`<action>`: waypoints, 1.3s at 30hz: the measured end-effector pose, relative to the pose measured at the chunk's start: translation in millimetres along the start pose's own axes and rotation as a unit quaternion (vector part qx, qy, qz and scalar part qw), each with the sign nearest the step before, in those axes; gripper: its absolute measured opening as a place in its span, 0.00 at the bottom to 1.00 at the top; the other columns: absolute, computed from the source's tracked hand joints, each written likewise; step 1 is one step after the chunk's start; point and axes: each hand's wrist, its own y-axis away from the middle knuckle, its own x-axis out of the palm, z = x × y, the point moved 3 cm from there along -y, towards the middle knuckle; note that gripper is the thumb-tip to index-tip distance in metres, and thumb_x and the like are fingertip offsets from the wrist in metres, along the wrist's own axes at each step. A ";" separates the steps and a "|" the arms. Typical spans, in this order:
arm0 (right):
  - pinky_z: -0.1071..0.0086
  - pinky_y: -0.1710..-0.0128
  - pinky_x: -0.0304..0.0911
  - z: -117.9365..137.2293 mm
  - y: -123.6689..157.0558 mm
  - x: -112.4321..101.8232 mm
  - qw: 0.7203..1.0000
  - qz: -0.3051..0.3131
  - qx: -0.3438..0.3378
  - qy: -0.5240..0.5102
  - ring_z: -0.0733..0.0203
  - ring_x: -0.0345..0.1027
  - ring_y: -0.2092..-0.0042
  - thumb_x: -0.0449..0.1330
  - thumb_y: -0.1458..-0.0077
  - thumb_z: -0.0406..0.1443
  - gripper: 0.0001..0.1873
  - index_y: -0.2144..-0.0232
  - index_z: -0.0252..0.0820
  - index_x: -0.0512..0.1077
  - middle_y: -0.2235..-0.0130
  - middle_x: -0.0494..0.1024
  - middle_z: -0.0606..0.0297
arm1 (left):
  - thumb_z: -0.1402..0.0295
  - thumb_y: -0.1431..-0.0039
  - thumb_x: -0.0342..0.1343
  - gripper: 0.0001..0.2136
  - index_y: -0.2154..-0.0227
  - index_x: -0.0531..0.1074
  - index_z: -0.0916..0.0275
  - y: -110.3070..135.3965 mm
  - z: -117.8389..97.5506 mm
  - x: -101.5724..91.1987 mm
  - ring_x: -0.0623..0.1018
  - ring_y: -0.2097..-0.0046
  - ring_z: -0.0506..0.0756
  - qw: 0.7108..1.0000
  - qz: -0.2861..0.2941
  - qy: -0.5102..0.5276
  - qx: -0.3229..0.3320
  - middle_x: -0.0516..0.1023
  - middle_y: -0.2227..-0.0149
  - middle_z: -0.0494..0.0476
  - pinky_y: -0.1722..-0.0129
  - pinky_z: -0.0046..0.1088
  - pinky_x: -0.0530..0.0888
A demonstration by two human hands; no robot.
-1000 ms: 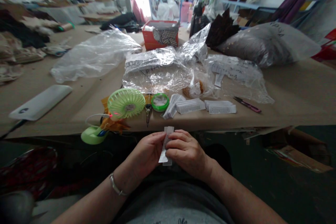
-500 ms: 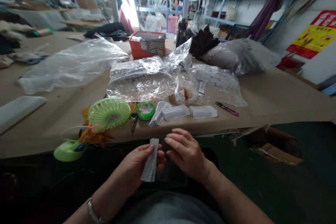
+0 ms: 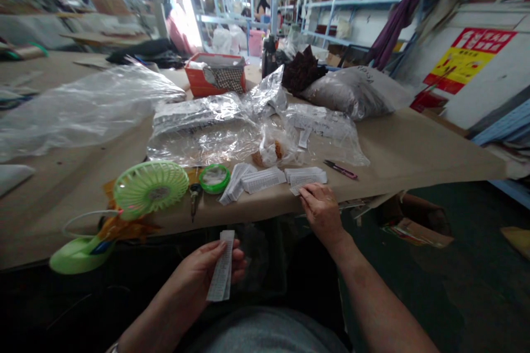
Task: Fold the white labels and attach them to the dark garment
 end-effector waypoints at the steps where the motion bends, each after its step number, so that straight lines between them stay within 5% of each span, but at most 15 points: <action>1: 0.55 0.51 0.61 -2.6 -0.5 -1.5 1.000 -0.006 -0.003 -0.010 0.52 0.65 0.53 0.53 0.41 0.33 0.12 0.57 0.41 0.73 0.59 0.75 0.57 | 0.77 0.45 0.54 0.03 0.67 0.70 0.69 0.3 -1.0 0.2 0.79 0.75 0.54 1.000 0.003 0.000 0.003 0.78 0.76 0.59 0.71 0.32 0.77; 6: 0.58 0.55 0.66 17.9 -7.3 -14.1 0.994 -0.061 -0.005 -0.092 0.55 0.69 0.57 0.54 0.41 0.32 0.09 0.61 0.42 0.74 0.62 0.76 0.59 | 0.75 0.44 0.54 0.03 0.68 0.71 0.70 3.9 -3.6 5.7 0.78 0.74 0.55 1.000 0.012 0.003 0.001 0.78 0.76 0.59 0.72 0.32 0.76; 11: 0.57 0.54 0.67 104.2 -14.1 -18.8 0.949 -0.026 -0.099 -0.298 0.53 0.66 0.51 0.57 0.44 0.29 0.10 0.61 0.47 0.74 0.61 0.76 0.61 | 0.72 0.45 0.56 0.06 0.69 0.73 0.71 7.2 -8.3 14.1 0.77 0.76 0.53 0.996 0.081 0.031 0.009 0.77 0.76 0.60 0.73 0.31 0.75; 15: 0.61 0.55 0.66 148.9 -13.2 -6.8 0.921 0.004 -0.195 -0.337 0.57 0.67 0.55 0.58 0.43 0.31 0.07 0.64 0.44 0.75 0.65 0.77 0.62 | 0.76 0.50 0.58 0.03 0.72 0.75 0.71 9.6 -15.3 10.7 0.74 0.78 0.49 0.990 0.107 0.076 0.049 0.76 0.77 0.57 0.77 0.23 0.70; 20: 0.62 0.52 0.62 154.7 -10.0 8.2 0.918 0.040 -0.230 -0.321 0.60 0.68 0.55 0.57 0.43 0.29 0.08 0.65 0.45 0.75 0.65 0.78 0.66 | 0.77 0.53 0.60 0.03 0.73 0.75 0.70 10.9 -17.0 2.8 0.73 0.77 0.48 0.989 0.094 0.095 0.058 0.76 0.77 0.56 0.77 0.21 0.67; 33: 0.60 0.48 0.59 161.0 -6.5 3.3 0.914 0.087 -0.246 -0.309 0.59 0.68 0.53 0.54 0.42 0.29 0.08 0.64 0.42 0.73 0.66 0.78 0.64 | 0.71 0.52 0.63 0.07 0.74 0.74 0.71 14.1 -10.5 5.3 0.72 0.76 0.46 0.985 0.117 0.110 0.065 0.74 0.76 0.55 0.77 0.19 0.66; 37: 0.58 0.50 0.62 158.5 -5.1 -4.4 0.909 0.077 -0.218 -0.347 0.56 0.68 0.52 0.58 0.44 0.32 0.10 0.58 0.42 0.71 0.62 0.78 0.61 | 0.74 0.50 0.60 0.04 0.72 0.73 0.70 17.5 -11.4 2.6 0.73 0.76 0.47 0.989 0.100 0.087 0.059 0.74 0.75 0.55 0.76 0.20 0.68; 39: 0.57 0.51 0.63 149.7 -6.3 -6.6 0.905 0.062 -0.152 -0.392 0.54 0.67 0.52 0.59 0.45 0.33 0.11 0.57 0.43 0.70 0.60 0.76 0.59 | 0.71 0.46 0.57 0.06 0.68 0.73 0.69 21.3 -13.7 2.3 0.74 0.75 0.50 0.990 0.113 0.068 0.053 0.74 0.75 0.56 0.75 0.24 0.71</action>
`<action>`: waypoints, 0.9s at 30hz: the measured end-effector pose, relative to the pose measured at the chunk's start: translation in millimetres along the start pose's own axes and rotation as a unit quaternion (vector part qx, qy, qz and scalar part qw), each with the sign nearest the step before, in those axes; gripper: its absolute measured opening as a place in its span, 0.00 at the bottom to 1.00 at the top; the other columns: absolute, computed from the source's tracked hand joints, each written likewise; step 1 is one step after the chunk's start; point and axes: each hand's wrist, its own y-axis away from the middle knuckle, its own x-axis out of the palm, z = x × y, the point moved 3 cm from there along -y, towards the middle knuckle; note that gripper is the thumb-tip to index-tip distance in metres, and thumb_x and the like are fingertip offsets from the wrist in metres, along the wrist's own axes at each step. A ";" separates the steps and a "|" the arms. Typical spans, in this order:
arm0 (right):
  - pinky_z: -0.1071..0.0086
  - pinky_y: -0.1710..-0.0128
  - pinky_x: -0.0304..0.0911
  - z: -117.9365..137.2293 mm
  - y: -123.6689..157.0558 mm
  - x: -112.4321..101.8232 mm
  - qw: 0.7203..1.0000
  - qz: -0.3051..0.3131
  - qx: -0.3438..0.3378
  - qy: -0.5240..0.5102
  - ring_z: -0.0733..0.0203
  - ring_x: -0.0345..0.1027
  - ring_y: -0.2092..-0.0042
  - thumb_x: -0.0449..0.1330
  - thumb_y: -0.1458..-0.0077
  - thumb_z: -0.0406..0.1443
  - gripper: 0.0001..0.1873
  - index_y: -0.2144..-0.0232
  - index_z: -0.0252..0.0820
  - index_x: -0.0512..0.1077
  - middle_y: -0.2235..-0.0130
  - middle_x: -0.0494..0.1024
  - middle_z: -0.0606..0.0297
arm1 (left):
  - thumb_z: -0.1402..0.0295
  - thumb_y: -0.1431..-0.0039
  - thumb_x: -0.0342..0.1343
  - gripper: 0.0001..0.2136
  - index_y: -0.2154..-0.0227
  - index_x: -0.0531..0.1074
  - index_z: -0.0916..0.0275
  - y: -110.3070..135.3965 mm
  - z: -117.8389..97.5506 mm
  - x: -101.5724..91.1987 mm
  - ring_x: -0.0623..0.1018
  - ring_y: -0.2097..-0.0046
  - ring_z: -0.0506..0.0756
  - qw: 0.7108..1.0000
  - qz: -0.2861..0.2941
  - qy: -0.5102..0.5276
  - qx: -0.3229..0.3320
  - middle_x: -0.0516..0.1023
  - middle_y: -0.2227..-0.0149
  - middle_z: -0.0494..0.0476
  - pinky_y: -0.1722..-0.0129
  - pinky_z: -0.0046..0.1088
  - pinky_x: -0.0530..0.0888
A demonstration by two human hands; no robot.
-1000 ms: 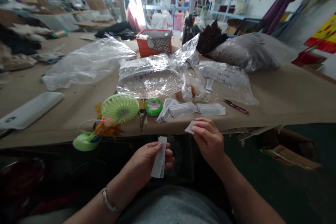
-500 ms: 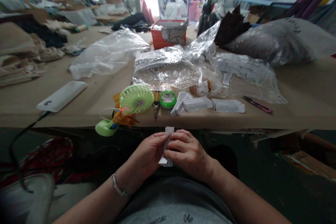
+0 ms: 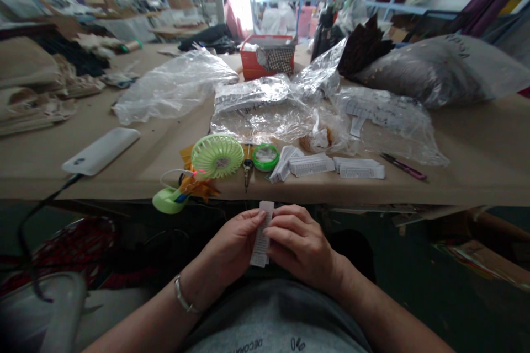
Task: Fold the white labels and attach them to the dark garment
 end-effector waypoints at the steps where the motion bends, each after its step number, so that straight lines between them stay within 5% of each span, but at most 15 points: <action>1: 0.57 0.51 0.63 -5.3 1.0 -4.1 0.998 -0.029 0.047 -0.026 0.54 0.67 0.51 0.59 0.45 0.33 0.11 0.58 0.43 0.70 0.59 0.75 0.58 | 0.70 0.45 0.56 0.07 0.66 0.73 0.69 2.1 -1.2 0.9 0.75 0.75 0.51 1.000 0.010 -0.012 -0.007 0.74 0.74 0.56 0.74 0.27 0.72; 3: 0.60 0.52 0.64 -20.5 3.0 -8.6 0.978 -0.062 0.167 -0.106 0.55 0.68 0.53 0.59 0.45 0.35 0.10 0.58 0.43 0.70 0.59 0.74 0.59 | 0.68 0.43 0.54 0.08 0.63 0.72 0.68 6.5 -2.4 2.9 0.76 0.74 0.52 0.998 0.029 -0.040 -0.025 0.74 0.74 0.56 0.73 0.29 0.73; 6: 0.65 0.57 0.68 -40.8 3.7 0.2 0.896 0.018 0.310 -0.318 0.59 0.71 0.58 0.62 0.47 0.38 0.16 0.55 0.43 0.70 0.59 0.75 0.61 | 0.68 0.42 0.53 0.07 0.66 0.71 0.67 12.0 -0.2 6.1 0.75 0.77 0.51 0.995 0.045 -0.069 -0.051 0.74 0.75 0.55 0.75 0.27 0.72; 10: 0.69 0.59 0.67 -48.4 0.7 16.7 0.766 0.124 0.351 -0.524 0.62 0.71 0.62 0.67 0.54 0.40 0.24 0.54 0.40 0.71 0.61 0.76 0.61 | 0.67 0.43 0.54 0.07 0.69 0.70 0.67 15.5 7.9 8.1 0.74 0.78 0.50 0.992 0.071 -0.078 -0.068 0.73 0.76 0.55 0.77 0.24 0.70; 14: 0.67 0.55 0.64 -47.7 -1.1 27.1 0.720 0.148 0.336 -0.589 0.59 0.69 0.57 0.68 0.57 0.40 0.20 0.61 0.38 0.74 0.57 0.74 0.59 | 0.66 0.44 0.55 0.08 0.69 0.70 0.67 14.9 15.9 4.1 0.74 0.78 0.50 0.991 0.085 -0.078 -0.071 0.73 0.75 0.56 0.78 0.23 0.70; 18: 0.66 0.54 0.64 -46.2 -0.6 33.8 0.706 0.155 0.335 -0.604 0.58 0.68 0.56 0.68 0.57 0.39 0.15 0.66 0.37 0.75 0.55 0.72 0.59 | 0.66 0.45 0.56 0.07 0.69 0.69 0.66 13.3 20.2 -0.8 0.73 0.78 0.49 0.991 0.077 -0.079 -0.072 0.73 0.76 0.55 0.78 0.24 0.70; 22: 0.70 0.64 0.67 -42.9 1.5 36.2 0.717 0.145 0.372 -0.572 0.63 0.70 0.65 0.65 0.53 0.39 0.14 0.62 0.39 0.75 0.60 0.75 0.61 | 0.64 0.47 0.57 0.09 0.72 0.69 0.67 13.8 18.1 -1.6 0.73 0.79 0.49 0.992 0.082 -0.080 -0.053 0.71 0.77 0.53 0.79 0.23 0.69; 24: 0.71 0.64 0.67 -40.1 1.3 33.3 0.745 0.111 0.383 -0.535 0.64 0.70 0.65 0.64 0.51 0.38 0.19 0.55 0.43 0.72 0.58 0.75 0.62 | 0.64 0.46 0.57 0.10 0.71 0.69 0.67 14.7 14.8 -2.1 0.73 0.79 0.49 0.993 0.077 -0.084 -0.042 0.71 0.77 0.53 0.78 0.23 0.68; 27: 0.67 0.54 0.65 -33.7 -2.9 22.7 0.840 0.049 0.354 -0.408 0.60 0.68 0.54 0.61 0.48 0.38 0.20 0.51 0.48 0.69 0.52 0.73 0.63 | 0.64 0.45 0.56 0.09 0.69 0.69 0.66 15.5 9.2 -5.1 0.73 0.78 0.48 0.995 0.048 -0.087 -0.030 0.71 0.77 0.52 0.78 0.22 0.68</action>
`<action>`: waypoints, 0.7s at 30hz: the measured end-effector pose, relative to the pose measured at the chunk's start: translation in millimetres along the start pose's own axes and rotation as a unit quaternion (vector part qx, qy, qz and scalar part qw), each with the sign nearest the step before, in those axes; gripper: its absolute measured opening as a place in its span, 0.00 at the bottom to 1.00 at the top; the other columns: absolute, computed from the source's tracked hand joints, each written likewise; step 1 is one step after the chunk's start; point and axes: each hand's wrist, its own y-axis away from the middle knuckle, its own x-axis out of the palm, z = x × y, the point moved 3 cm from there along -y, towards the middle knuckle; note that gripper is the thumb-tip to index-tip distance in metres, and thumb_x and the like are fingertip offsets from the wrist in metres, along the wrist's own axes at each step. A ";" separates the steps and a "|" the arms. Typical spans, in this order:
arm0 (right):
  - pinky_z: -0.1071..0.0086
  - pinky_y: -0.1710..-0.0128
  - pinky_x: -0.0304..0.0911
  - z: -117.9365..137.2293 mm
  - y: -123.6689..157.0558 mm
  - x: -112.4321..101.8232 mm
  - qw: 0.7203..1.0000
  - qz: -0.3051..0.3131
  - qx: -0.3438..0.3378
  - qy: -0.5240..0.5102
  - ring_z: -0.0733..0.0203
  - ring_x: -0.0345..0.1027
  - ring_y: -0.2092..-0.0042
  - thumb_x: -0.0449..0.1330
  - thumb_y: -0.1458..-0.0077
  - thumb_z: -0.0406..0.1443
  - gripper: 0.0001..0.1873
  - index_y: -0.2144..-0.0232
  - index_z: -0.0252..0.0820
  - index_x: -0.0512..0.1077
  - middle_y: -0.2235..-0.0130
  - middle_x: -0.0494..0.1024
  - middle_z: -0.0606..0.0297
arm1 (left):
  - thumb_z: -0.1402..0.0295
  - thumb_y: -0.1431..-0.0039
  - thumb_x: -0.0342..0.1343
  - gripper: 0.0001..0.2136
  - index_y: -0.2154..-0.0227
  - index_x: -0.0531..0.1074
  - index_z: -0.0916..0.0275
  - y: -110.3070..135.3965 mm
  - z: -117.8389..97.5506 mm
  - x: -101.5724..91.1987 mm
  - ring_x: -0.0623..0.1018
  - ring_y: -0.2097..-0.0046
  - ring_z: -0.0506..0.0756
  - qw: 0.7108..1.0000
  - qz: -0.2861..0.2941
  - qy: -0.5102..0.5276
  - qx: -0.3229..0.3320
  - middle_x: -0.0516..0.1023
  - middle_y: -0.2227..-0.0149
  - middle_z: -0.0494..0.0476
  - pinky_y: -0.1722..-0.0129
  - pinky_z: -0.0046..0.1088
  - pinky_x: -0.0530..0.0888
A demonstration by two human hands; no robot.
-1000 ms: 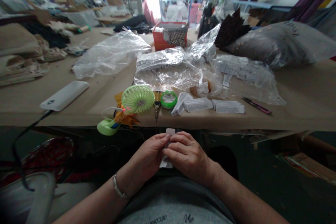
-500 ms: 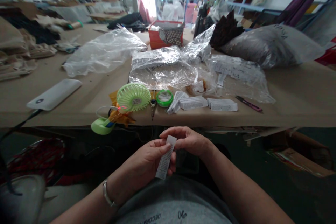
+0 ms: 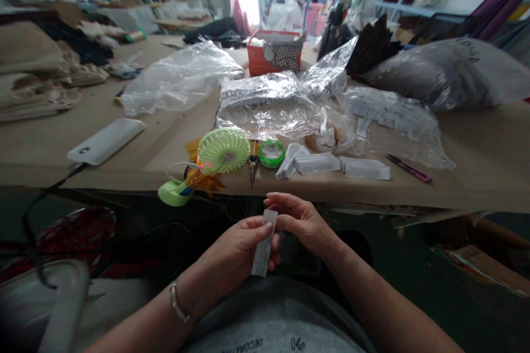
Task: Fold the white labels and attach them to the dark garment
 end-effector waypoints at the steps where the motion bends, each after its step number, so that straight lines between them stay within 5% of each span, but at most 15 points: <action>1: 0.65 0.51 0.63 5.3 1.5 0.0 0.997 -0.024 -0.031 0.067 0.59 0.67 0.52 0.60 0.46 0.38 0.19 0.51 0.48 0.69 0.51 0.72 0.62 | 0.64 0.45 0.55 0.08 0.68 0.69 0.66 0.2 -1.5 -1.2 0.73 0.78 0.48 1.000 -0.008 0.000 0.004 0.71 0.77 0.51 0.78 0.22 0.68; 5: 0.62 0.48 0.60 22.4 4.6 6.3 0.946 -0.050 -0.125 0.296 0.56 0.64 0.49 0.56 0.42 0.38 0.16 0.50 0.45 0.69 0.51 0.70 0.58 | 0.65 0.44 0.55 0.08 0.70 0.69 0.66 -0.7 -4.8 -4.0 0.72 0.78 0.48 1.000 -0.012 -0.007 0.021 0.71 0.77 0.51 0.77 0.23 0.68; 11: 0.63 0.50 0.63 23.8 2.0 14.6 0.914 -0.038 -0.155 0.374 0.56 0.65 0.51 0.54 0.41 0.36 0.15 0.52 0.43 0.69 0.53 0.71 0.57 | 0.66 0.44 0.55 0.07 0.70 0.69 0.66 -2.2 -2.5 -9.1 0.72 0.78 0.48 1.000 -0.016 -0.009 0.023 0.71 0.77 0.51 0.77 0.23 0.69; 15: 0.64 0.51 0.62 19.2 -0.7 14.0 0.937 -0.065 -0.120 0.322 0.57 0.67 0.52 0.56 0.43 0.36 0.15 0.52 0.43 0.68 0.55 0.73 0.60 | 0.65 0.44 0.54 0.08 0.70 0.69 0.66 -2.9 -2.2 -11.8 0.72 0.78 0.47 1.000 -0.011 -0.003 0.024 0.71 0.76 0.51 0.77 0.23 0.68; 21: 0.75 0.75 0.63 2.3 -14.1 18.0 0.991 -0.080 0.047 0.092 0.68 0.66 0.77 0.59 0.46 0.39 0.07 0.69 0.40 0.69 0.77 0.73 0.70 | 0.64 0.43 0.53 0.09 0.72 0.68 0.66 -7.1 -2.3 -16.2 0.71 0.78 0.47 0.998 -0.034 -0.021 0.046 0.70 0.77 0.51 0.76 0.23 0.68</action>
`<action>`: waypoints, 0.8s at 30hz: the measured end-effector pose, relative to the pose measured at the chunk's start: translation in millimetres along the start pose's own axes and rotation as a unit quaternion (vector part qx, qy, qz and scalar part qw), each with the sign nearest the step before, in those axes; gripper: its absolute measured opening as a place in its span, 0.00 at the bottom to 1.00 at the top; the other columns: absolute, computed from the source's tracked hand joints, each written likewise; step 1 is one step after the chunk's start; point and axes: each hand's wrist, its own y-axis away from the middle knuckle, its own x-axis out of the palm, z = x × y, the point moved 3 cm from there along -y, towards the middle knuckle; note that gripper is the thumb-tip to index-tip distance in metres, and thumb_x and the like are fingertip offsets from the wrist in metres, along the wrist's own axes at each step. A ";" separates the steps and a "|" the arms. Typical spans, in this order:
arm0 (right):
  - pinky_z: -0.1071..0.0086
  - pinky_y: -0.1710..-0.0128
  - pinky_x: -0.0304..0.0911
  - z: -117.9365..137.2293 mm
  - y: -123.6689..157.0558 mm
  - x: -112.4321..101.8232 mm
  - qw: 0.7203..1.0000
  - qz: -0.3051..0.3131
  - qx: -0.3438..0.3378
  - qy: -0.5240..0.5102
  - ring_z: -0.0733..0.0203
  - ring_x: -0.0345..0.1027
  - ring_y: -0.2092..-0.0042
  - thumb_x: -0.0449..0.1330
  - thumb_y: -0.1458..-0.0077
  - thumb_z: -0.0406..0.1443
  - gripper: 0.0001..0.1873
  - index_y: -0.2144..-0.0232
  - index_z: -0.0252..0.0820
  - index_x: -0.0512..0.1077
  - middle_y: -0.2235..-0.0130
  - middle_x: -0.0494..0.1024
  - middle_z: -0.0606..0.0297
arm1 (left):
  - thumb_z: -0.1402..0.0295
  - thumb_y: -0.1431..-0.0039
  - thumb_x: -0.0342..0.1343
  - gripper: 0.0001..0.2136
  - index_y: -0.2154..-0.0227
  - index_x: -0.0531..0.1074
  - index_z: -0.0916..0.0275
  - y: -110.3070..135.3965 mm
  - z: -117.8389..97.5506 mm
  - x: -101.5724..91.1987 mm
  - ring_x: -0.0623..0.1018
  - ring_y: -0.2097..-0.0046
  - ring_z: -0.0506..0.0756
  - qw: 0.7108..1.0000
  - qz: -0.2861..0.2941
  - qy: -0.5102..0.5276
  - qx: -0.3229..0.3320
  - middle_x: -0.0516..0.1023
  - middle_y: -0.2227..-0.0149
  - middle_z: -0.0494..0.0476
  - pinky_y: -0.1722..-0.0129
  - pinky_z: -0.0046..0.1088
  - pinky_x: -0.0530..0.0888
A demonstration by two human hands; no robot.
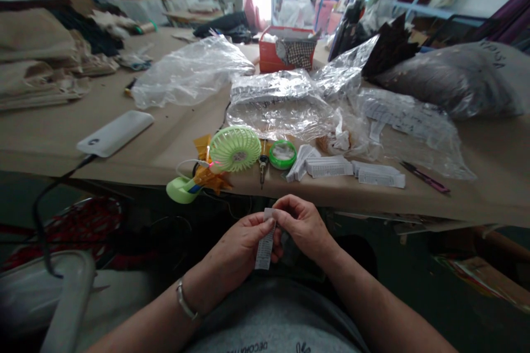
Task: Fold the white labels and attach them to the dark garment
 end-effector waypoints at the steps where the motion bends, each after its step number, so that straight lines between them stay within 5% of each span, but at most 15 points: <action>1: 0.76 0.78 0.62 -1.6 -2.3 2.6 0.999 0.009 0.017 -0.030 0.68 0.64 0.79 0.58 0.46 0.39 0.07 0.71 0.40 0.68 0.80 0.71 0.72 | 0.63 0.43 0.53 0.10 0.72 0.68 0.66 -1.0 0.5 -1.0 0.71 0.78 0.47 1.000 -0.005 -0.005 0.001 0.70 0.77 0.50 0.76 0.23 0.67; 5: 0.75 0.85 0.58 -5.0 -10.1 10.1 0.990 0.039 0.063 -0.119 0.67 0.60 0.86 0.57 0.46 0.41 0.09 0.72 0.41 0.66 0.85 0.68 0.74 | 0.61 0.44 0.53 0.11 0.72 0.69 0.65 -4.1 -0.2 -4.9 0.70 0.78 0.47 0.999 -0.027 -0.030 0.020 0.70 0.78 0.50 0.76 0.23 0.67; 10: 0.76 0.80 0.61 -5.2 -18.6 9.6 0.991 0.008 0.046 -0.123 0.70 0.63 0.82 0.62 0.51 0.39 0.09 0.71 0.39 0.69 0.81 0.72 0.72 | 0.61 0.45 0.54 0.10 0.74 0.69 0.65 -6.5 -4.9 -7.8 0.70 0.78 0.47 0.996 -0.059 -0.052 0.044 0.70 0.79 0.50 0.76 0.23 0.66; 15: 0.74 0.86 0.58 -8.7 -23.7 13.0 0.987 0.035 0.066 -0.144 0.66 0.61 0.86 0.60 0.50 0.40 0.09 0.73 0.41 0.66 0.85 0.69 0.73 | 0.61 0.45 0.53 0.11 0.76 0.68 0.65 -8.2 -7.8 -9.2 0.69 0.78 0.47 0.992 -0.079 -0.078 0.058 0.70 0.79 0.50 0.76 0.23 0.66; 20: 0.76 0.82 0.58 -2.5 -28.2 10.2 0.998 -0.021 0.022 -0.047 0.70 0.59 0.83 0.60 0.52 0.40 0.09 0.76 0.39 0.67 0.83 0.68 0.73 | 0.62 0.46 0.54 0.11 0.76 0.71 0.64 -10.6 -12.6 -13.8 0.69 0.76 0.48 0.983 -0.097 -0.127 0.094 0.70 0.79 0.50 0.75 0.23 0.65; 24: 0.76 0.76 0.59 5.1 -31.4 9.7 0.998 -0.046 -0.028 0.032 0.69 0.61 0.77 0.59 0.52 0.39 0.09 0.76 0.39 0.69 0.79 0.68 0.71 | 0.68 0.46 0.54 0.07 0.72 0.75 0.64 -12.2 -23.0 -21.6 0.71 0.70 0.50 0.946 -0.149 -0.224 0.181 0.75 0.73 0.52 0.69 0.23 0.67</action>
